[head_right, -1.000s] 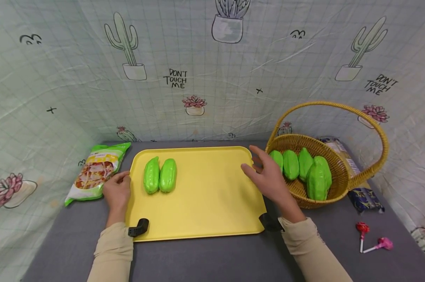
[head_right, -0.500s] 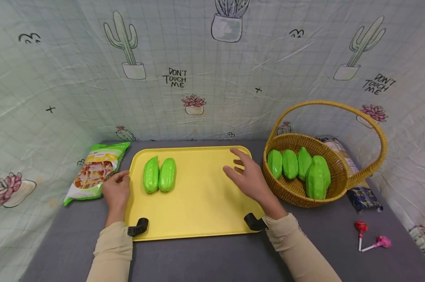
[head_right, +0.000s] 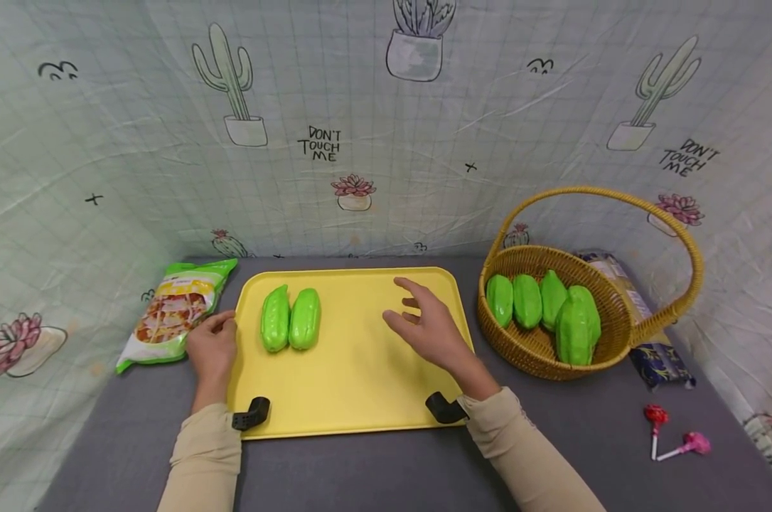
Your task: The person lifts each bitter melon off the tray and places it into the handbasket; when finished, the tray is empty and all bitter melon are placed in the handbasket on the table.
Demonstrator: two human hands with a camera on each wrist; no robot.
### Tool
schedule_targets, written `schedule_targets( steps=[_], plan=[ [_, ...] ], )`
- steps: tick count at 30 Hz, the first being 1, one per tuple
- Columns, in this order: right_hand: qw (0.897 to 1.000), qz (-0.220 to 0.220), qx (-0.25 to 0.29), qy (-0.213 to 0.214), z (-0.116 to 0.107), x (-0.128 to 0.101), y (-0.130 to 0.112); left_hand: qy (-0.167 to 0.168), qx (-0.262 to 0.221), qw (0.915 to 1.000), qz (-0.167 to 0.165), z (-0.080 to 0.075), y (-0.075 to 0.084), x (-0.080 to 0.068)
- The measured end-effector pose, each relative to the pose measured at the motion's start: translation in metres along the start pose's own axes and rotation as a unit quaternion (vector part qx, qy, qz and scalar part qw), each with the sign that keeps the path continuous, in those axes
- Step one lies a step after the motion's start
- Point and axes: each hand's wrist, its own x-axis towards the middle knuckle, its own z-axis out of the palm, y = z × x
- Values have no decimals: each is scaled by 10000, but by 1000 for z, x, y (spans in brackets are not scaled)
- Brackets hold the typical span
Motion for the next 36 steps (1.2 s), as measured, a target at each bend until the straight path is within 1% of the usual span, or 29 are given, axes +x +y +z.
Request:
schedule_targets(
  steps=[8,18,25,36],
  plan=[
    [10000,44,-50,-67,10,4,-5,-24,32,10000,-29,-2,1,0],
    [9997,127,54,-216,24,7,-5,-62,34,10000,-33,-2,-1,1],
    [9994,146,129,-289,34,14,-9,-78,34,10000,-42,0,0,0],
    [9987,202,206,-408,44,18,-6,-87,64,9999,-6,-1,0,-1]
  ],
)
